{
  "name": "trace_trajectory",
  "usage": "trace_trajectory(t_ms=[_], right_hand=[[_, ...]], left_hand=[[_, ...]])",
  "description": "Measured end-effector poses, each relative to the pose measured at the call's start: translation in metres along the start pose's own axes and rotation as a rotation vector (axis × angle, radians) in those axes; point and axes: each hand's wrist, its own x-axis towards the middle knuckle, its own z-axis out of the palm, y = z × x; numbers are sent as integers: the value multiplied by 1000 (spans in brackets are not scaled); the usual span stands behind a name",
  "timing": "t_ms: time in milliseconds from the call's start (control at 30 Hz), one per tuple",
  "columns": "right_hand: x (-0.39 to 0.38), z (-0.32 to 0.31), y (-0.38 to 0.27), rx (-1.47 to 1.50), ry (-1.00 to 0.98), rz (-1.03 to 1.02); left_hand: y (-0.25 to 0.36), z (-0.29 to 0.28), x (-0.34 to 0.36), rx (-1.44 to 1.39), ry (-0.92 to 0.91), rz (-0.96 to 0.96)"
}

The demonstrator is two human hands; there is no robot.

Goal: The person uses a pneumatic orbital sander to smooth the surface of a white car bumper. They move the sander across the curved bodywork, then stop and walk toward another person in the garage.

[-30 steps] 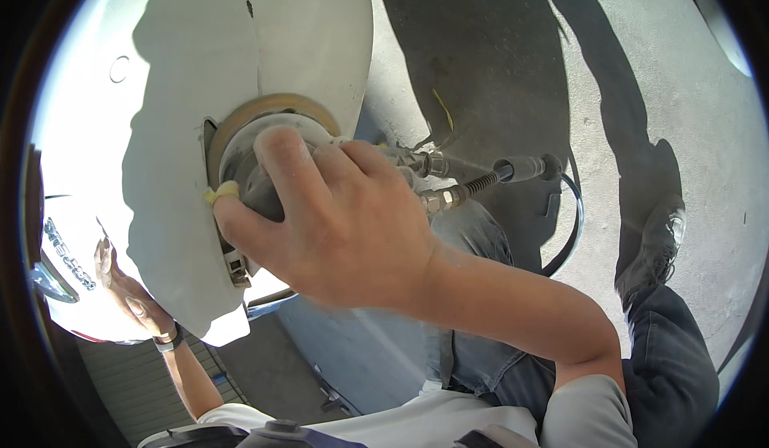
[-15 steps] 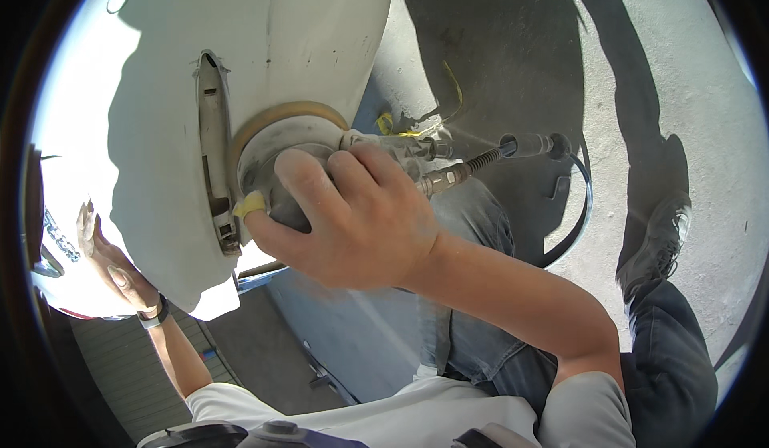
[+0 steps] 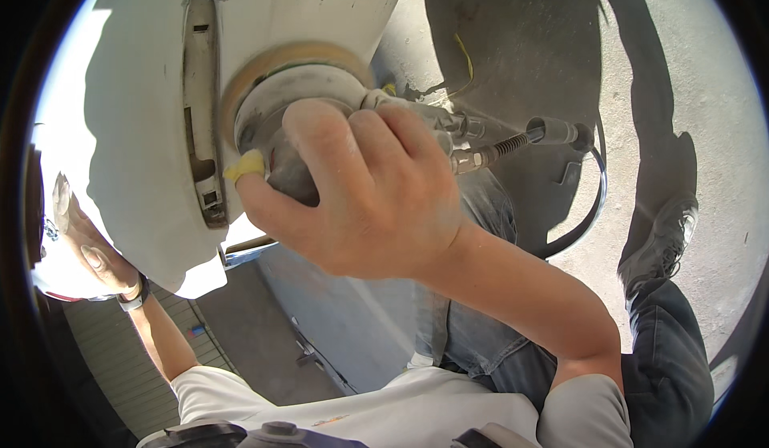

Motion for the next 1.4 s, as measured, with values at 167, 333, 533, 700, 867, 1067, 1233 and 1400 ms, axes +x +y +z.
trace_trajectory(t_ms=[167,333,533,700,867,1067,1233,1400], right_hand=[[23,-18,29,-45,-15,-48],[-23,16,-40,67,-52,-45],[45,-27,55,-1,8,246],[51,-34,51,27,-55,103],[18,-11,9,77,-96,58],[91,-39,95,13,48,143],[71,-38,34,84,-159,100],[96,-41,61,60,-141,194]], left_hand=[[-4,0,-2,-11,3,10],[-6,-3,-3,-7,-15,-1],[-9,-5,-2,-44,-42,32],[-17,-4,-11,-70,-10,-29],[-18,-4,-13,-67,-8,-21],[-5,0,-13,-74,19,-54],[-1,1,-20,-100,52,-124],[-3,-1,-29,-96,56,-156]])
